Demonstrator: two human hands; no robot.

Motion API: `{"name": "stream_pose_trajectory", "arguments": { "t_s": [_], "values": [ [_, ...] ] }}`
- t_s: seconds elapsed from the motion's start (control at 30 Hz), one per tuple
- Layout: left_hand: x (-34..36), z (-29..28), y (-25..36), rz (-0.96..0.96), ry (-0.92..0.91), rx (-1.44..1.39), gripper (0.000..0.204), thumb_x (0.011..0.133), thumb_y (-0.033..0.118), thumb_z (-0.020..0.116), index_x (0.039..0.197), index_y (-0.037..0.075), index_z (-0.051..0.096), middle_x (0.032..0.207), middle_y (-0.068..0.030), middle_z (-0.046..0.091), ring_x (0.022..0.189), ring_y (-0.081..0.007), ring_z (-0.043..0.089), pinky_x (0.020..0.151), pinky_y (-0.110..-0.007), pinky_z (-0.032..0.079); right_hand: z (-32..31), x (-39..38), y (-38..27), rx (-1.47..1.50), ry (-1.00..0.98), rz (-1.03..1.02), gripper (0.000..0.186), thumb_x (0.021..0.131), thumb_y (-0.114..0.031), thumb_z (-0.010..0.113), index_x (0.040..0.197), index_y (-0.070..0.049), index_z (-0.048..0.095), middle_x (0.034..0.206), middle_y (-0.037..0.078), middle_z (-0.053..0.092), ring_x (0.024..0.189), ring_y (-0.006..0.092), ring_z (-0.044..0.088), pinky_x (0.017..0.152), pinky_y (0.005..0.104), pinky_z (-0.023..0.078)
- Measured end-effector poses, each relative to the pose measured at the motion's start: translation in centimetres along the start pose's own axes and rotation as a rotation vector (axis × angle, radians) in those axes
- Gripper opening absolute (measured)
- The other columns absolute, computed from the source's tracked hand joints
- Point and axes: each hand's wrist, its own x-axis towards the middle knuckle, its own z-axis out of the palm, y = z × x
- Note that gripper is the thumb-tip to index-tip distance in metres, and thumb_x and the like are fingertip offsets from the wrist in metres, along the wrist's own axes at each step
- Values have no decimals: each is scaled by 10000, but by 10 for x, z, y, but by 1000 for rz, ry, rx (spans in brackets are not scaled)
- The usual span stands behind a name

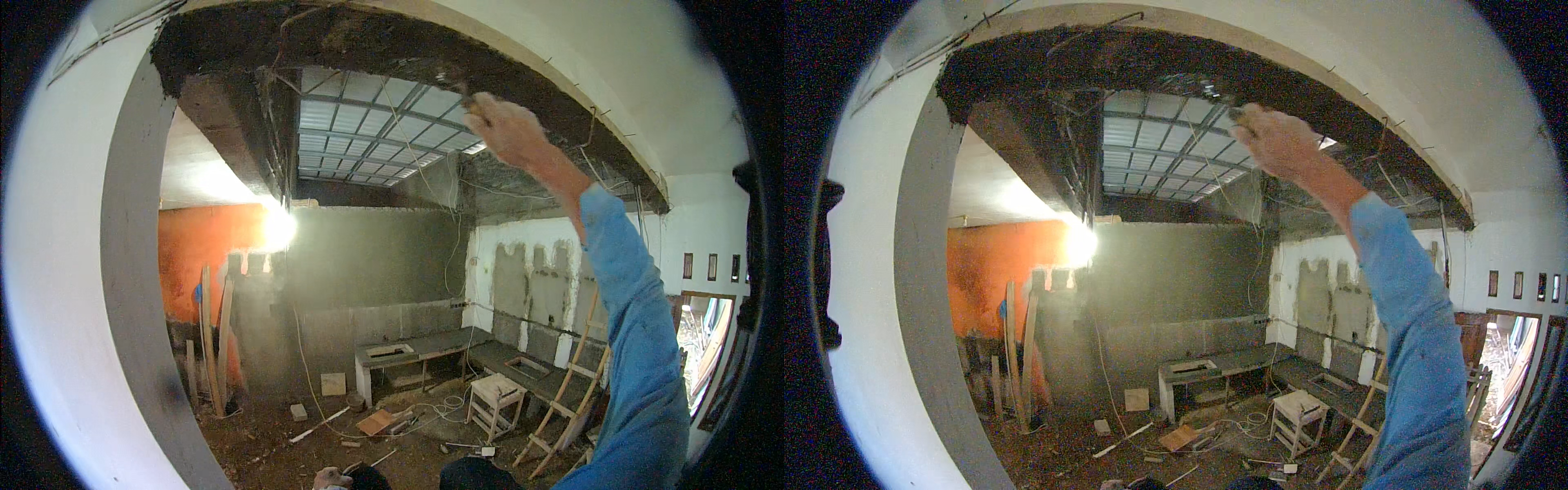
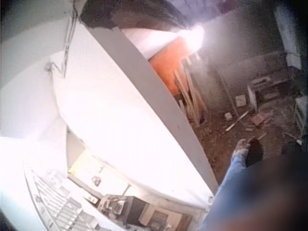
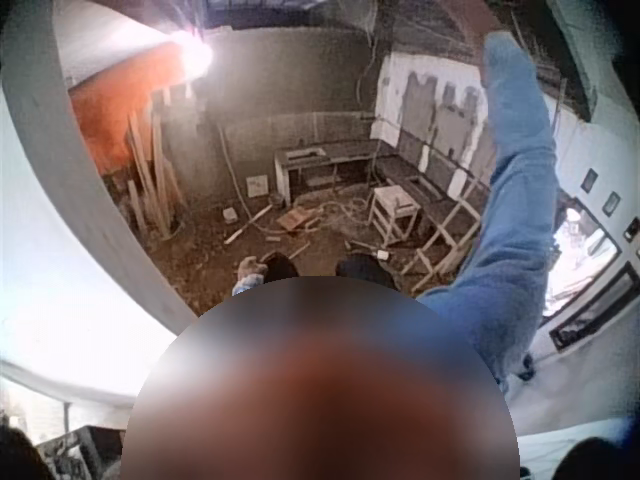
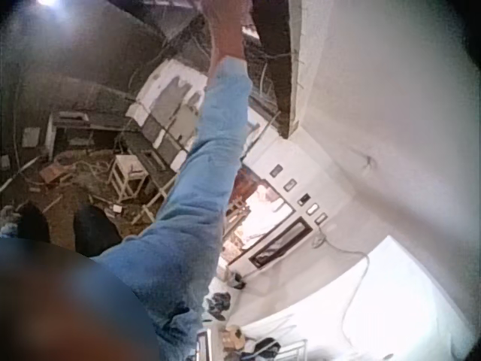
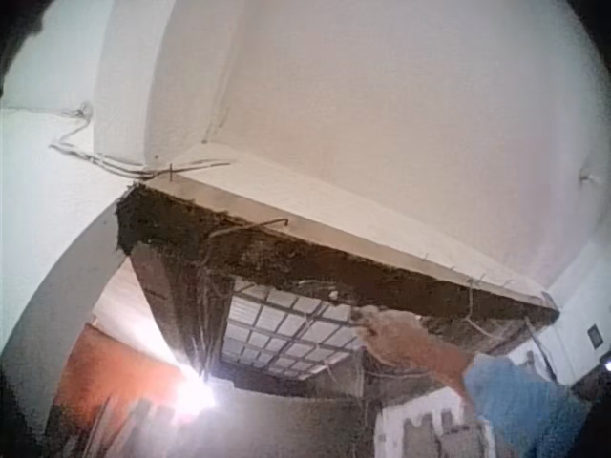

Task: The person scoops wet plaster from a bucket with a trowel and applies it to the ceiling, smoothing the surface repeatedly. The person works in a construction area with exposed ceiling beams and scattered materials.

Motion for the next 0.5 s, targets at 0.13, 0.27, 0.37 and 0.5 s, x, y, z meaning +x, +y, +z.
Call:
{"name": "stream_pose_trajectory", "arguments": {
  "t_s": [0.13,0.27,0.37,0.5],
  "values": [
    [-12,-7,21,62,38,84,264,677,234,703,893,82,706,896,-160,694,869,-340,657,768,-395,525,3,29,-24,-71,-79,-35,382,978,-430,447,1052,-56,484,824,186,634,804,359,646,705,506,498],
    [-8,-9,32,-4,-23,182,230,666,248,687,841,102,721,847,-152,694,837,-336,665,747,-403,530,-7,51,-10,-79,0,-34,385,967,-431,451,1071,-64,502,902,207,640,898,375,640,769,519,507],
    [-4,-8,27,70,-17,180,226,665,249,679,833,106,725,833,-154,692,824,-338,665,734,-405,529,-12,44,17,-67,51,2,402,956,-446,462,1077,-66,509,912,219,642,915,389,635,776,520,505],
    [-3,-6,16,80,-7,131,224,667,253,680,830,106,727,855,-158,692,832,-345,661,736,-417,526,-10,17,36,26,94,65,385,959,-438,459,1044,-67,516,895,207,641,884,399,631,750,511,501]
  ]
}}
